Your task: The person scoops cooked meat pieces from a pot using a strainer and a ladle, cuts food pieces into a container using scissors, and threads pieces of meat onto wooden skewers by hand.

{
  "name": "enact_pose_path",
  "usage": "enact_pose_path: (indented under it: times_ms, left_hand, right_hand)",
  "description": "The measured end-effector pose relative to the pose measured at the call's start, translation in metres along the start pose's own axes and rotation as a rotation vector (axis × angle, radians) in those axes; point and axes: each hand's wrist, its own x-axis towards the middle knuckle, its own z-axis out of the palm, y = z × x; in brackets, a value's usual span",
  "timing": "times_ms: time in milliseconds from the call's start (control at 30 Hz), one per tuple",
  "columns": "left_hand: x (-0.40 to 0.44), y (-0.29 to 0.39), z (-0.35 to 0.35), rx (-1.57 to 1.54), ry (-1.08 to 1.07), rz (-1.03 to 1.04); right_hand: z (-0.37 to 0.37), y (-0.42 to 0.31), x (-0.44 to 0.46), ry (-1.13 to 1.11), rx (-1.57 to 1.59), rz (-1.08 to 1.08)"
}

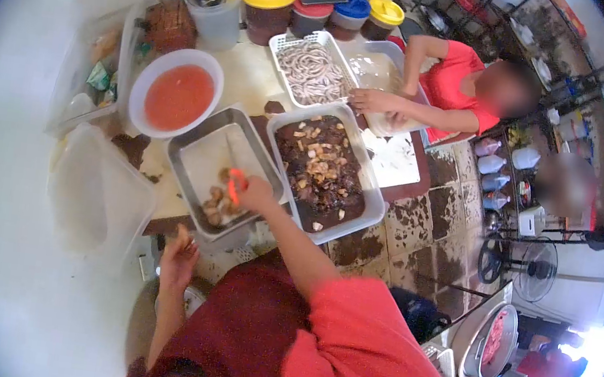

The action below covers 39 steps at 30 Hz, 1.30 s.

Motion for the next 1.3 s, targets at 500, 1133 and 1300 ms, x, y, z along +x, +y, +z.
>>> enact_pose_path:
  times_ms: [500,1133,1300]
  left_hand:
    - [0.078,-0.104,0.192,0.349,-0.245,-0.021]
    - [0.141,-0.113,0.242,0.465,-0.51,-0.308]
    - [0.152,-0.111,0.24,0.443,-0.47,-0.443]
  right_hand:
    - [-0.139,0.12,-0.168,-0.128,1.032,-0.074]
    - [-0.125,0.116,-0.169,0.318,1.003,-0.02]
    - [-0.118,0.099,-0.167,0.318,1.367,0.029]
